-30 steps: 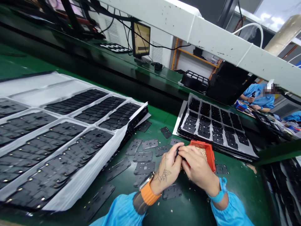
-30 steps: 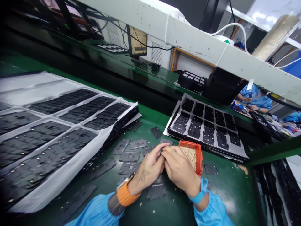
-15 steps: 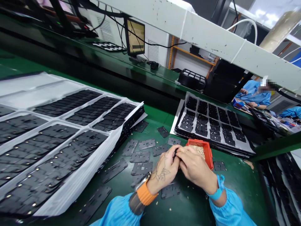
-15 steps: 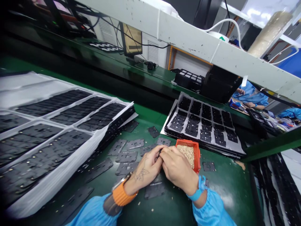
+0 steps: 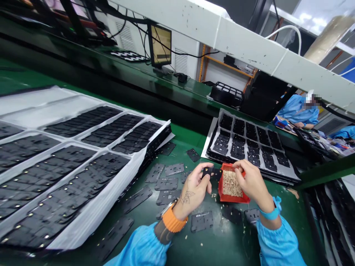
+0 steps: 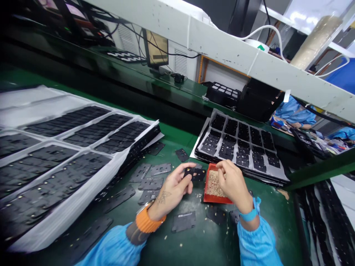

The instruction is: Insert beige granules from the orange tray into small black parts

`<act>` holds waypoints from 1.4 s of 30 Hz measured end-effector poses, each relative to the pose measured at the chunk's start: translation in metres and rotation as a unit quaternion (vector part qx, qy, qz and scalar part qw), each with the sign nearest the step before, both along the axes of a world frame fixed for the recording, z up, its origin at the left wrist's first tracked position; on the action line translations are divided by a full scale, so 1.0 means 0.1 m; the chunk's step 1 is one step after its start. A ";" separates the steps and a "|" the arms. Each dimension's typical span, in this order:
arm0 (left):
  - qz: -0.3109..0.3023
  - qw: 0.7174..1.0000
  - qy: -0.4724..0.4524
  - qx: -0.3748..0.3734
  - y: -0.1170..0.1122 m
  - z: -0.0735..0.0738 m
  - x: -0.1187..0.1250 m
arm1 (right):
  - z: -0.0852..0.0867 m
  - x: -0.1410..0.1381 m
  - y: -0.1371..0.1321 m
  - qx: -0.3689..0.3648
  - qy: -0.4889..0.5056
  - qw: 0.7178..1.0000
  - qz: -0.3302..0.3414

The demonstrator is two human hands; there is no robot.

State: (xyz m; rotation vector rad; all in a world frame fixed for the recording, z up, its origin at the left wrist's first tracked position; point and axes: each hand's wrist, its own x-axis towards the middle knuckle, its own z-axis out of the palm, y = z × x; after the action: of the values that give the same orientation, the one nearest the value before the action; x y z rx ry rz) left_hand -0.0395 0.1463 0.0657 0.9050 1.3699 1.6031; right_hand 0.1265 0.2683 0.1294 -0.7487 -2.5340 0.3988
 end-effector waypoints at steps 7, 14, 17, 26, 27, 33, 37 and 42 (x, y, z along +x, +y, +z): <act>-0.031 0.997 -0.070 0.020 -0.01 -0.01 0.06 | -0.09 -0.19 -0.26 -0.020 0.075 0.989 0.127; -0.036 0.997 -0.072 0.020 0.02 -0.10 0.09 | -0.23 -0.30 -0.36 -0.022 0.027 0.976 0.215; -0.044 0.997 -0.061 0.014 0.02 -0.09 0.09 | -0.24 -0.28 -0.33 -0.035 0.032 0.975 0.219; -0.044 0.998 -0.035 0.015 0.02 -0.15 0.11 | -0.23 -0.30 -0.33 -0.037 0.042 0.973 0.226; -0.043 0.998 -0.032 0.018 0.01 -0.15 0.11 | -0.22 -0.28 -0.31 -0.031 0.047 0.972 0.228; -0.008 0.999 -0.029 0.034 -0.01 -0.11 0.09 | -0.03 0.08 0.04 -0.041 0.091 0.994 -0.034; 0.001 0.997 -0.062 0.055 -0.01 -0.08 0.08 | 0.02 0.22 0.20 -0.126 0.001 0.992 -0.030; 0.016 0.993 -0.088 0.082 -0.03 -0.07 0.14 | -0.10 -0.02 -0.02 -0.235 0.030 0.971 0.027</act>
State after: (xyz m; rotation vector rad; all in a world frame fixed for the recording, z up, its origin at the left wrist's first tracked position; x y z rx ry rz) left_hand -0.0259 0.1437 0.0584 0.8184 1.1478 1.7956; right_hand 0.1246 0.2666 0.1196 -0.8169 -2.4288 1.0473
